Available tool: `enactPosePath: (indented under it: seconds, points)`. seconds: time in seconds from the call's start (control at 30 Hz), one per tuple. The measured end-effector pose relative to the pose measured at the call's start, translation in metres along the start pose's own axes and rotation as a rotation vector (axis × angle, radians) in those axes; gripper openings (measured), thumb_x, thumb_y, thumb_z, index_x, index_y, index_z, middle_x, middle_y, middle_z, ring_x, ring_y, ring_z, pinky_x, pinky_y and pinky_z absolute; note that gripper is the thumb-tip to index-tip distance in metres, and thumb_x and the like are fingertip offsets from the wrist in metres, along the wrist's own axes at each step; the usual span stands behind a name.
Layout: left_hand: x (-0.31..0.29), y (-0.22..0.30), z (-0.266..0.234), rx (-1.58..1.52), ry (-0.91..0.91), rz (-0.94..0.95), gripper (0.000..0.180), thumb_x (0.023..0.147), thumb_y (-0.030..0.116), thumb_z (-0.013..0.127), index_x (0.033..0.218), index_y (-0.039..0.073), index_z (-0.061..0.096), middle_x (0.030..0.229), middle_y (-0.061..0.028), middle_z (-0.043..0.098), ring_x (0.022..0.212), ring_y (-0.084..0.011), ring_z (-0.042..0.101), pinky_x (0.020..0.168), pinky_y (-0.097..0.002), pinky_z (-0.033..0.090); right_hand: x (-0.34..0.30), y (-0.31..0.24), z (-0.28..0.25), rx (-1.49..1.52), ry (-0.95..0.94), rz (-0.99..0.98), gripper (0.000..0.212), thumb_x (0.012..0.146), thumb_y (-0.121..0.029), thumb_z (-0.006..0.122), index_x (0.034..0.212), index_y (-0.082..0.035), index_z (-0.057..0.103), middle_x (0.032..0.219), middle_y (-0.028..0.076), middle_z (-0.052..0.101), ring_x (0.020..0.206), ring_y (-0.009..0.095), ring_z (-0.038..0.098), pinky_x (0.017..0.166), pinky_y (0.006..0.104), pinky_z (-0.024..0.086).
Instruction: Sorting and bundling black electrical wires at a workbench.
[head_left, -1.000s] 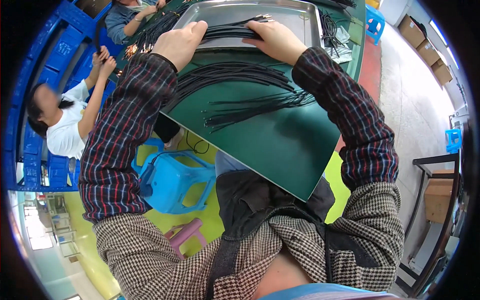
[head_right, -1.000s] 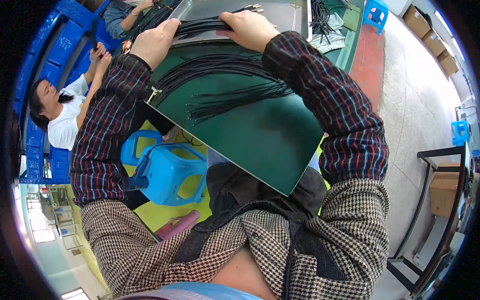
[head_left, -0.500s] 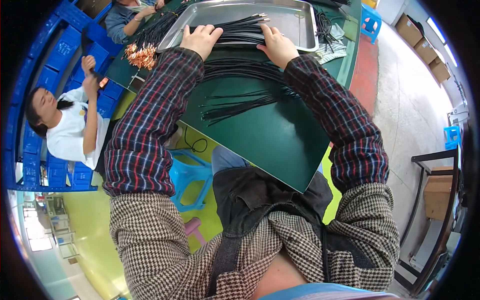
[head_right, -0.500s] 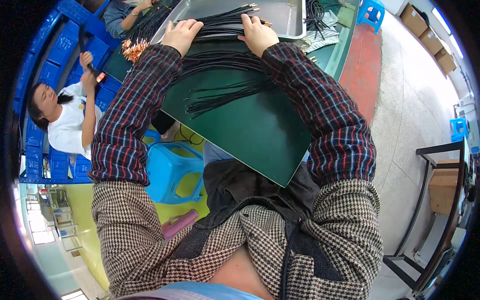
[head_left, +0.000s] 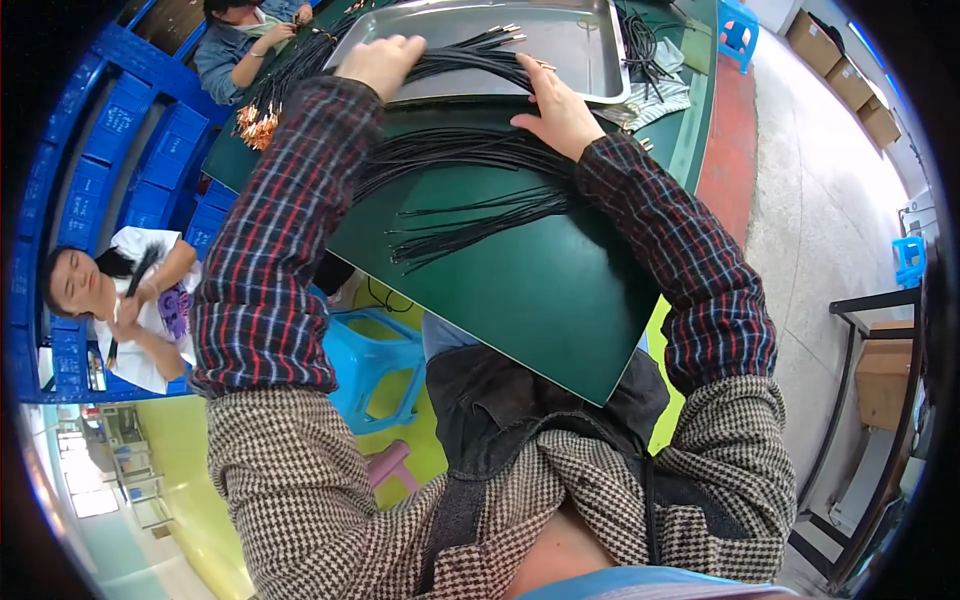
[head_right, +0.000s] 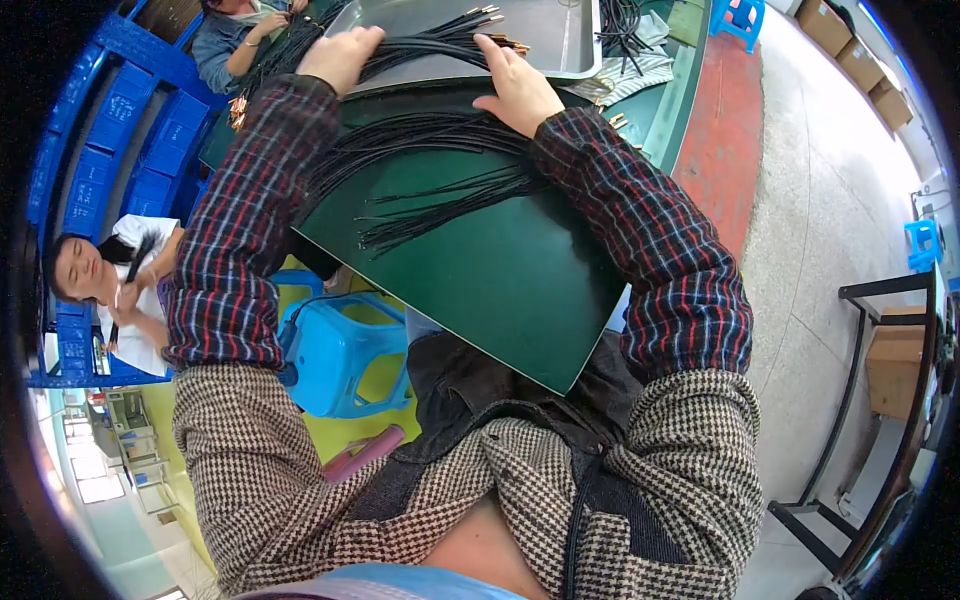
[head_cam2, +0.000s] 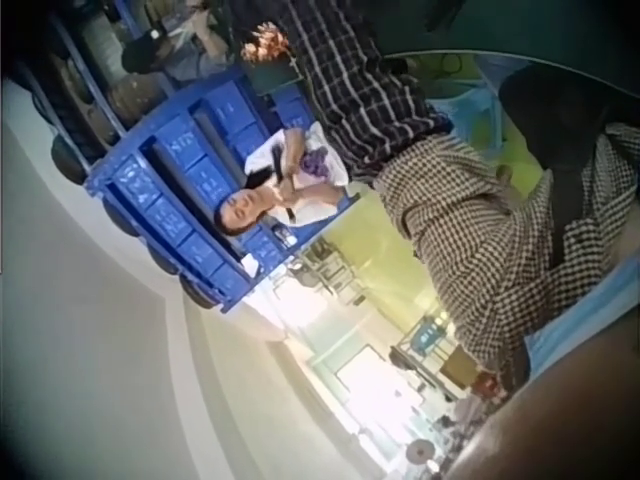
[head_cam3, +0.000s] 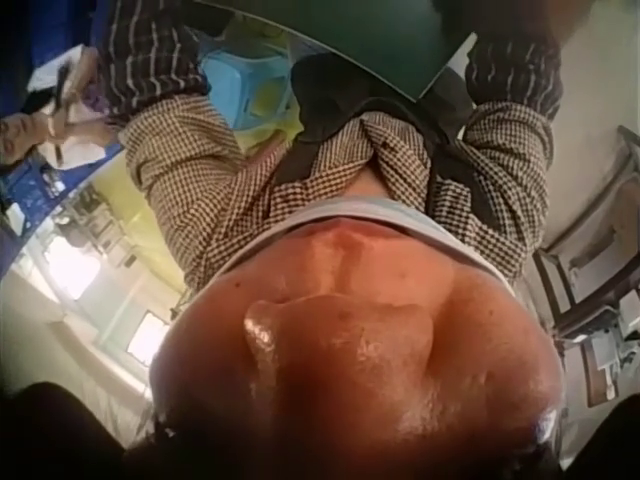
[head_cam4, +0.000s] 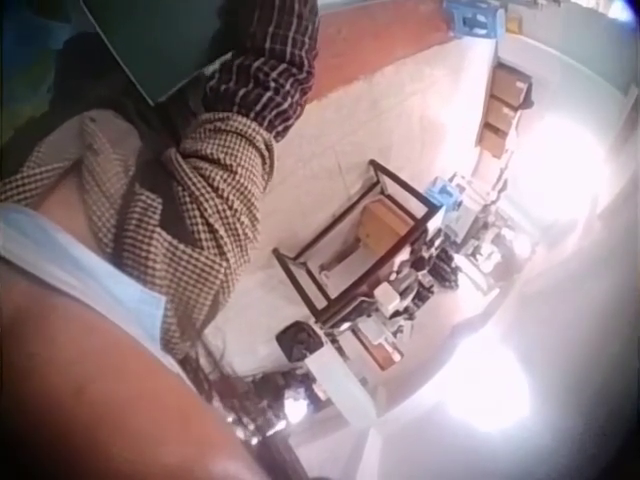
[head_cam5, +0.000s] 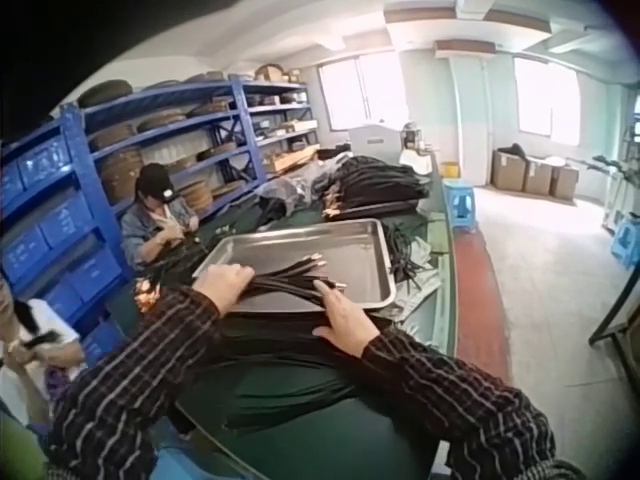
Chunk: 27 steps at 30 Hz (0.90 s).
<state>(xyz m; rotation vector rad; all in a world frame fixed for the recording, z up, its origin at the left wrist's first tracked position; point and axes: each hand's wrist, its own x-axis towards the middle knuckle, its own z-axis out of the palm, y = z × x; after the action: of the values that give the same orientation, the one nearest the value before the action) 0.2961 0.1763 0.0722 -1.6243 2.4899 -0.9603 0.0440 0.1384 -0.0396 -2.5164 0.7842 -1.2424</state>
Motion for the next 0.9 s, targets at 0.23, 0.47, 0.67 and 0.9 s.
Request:
enactPosePath:
  seconds: [0.23, 0.47, 0.67, 0.9]
  points:
    - [-0.014, -0.03, -0.055, -0.099, -0.089, -0.067, 0.016, 0.084, 0.012, 0.048, 0.099, 0.009, 0.043, 0.083, -0.0142, 0.058, 0.072, -0.031, 0.06, 0.06, -0.039, 0.049, 0.013, -0.017, -0.022, 0.489, 0.277, 0.124, 0.068, 0.078, -0.017, 0.066, 0.132, -0.005, 0.028, 0.113, 0.013, 0.051, 0.097, 0.021, 0.055, 0.078, 0.0324, 0.046]
    - [-0.098, 0.086, -0.128, -1.706, -0.788, -0.502, 0.023, 0.09, 0.017, 0.046, 0.108, 0.002, 0.042, 0.072, -0.0011, 0.046, 0.058, -0.0078, 0.048, 0.051, -0.0239, 0.044, 0.007, -0.099, -0.041, 1.486, 0.271, 0.354, 0.037, 0.09, -0.016, 0.051, 0.123, -0.003, 0.04, 0.107, 0.01, 0.057, 0.097, 0.019, 0.056, 0.08, 0.029, 0.047]
    - [-0.157, 0.133, -0.121, -2.315, -0.756, -0.638, 0.024, 0.092, 0.02, 0.045, 0.111, 0.004, 0.042, 0.076, -0.0001, 0.041, 0.056, -0.0066, 0.039, 0.047, -0.0203, 0.036, -0.054, -0.158, -0.024, 1.51, 0.006, 0.504, 0.033, 0.09, -0.015, 0.047, 0.12, -0.001, 0.043, 0.103, 0.011, 0.06, 0.097, 0.015, 0.056, 0.079, 0.0256, 0.045]
    - [-0.185, 0.157, -0.12, -2.509, -0.783, -0.689, 0.021, 0.094, 0.02, 0.041, 0.11, 0.006, 0.043, 0.074, 0.0012, 0.037, 0.055, -0.0058, 0.031, 0.046, -0.0194, 0.028, -0.076, -0.176, -0.026, 1.056, -0.022, 0.26, 0.034, 0.092, -0.02, 0.041, 0.117, 0.002, 0.047, 0.105, 0.01, 0.059, 0.098, 0.014, 0.054, 0.083, 0.0241, 0.042]
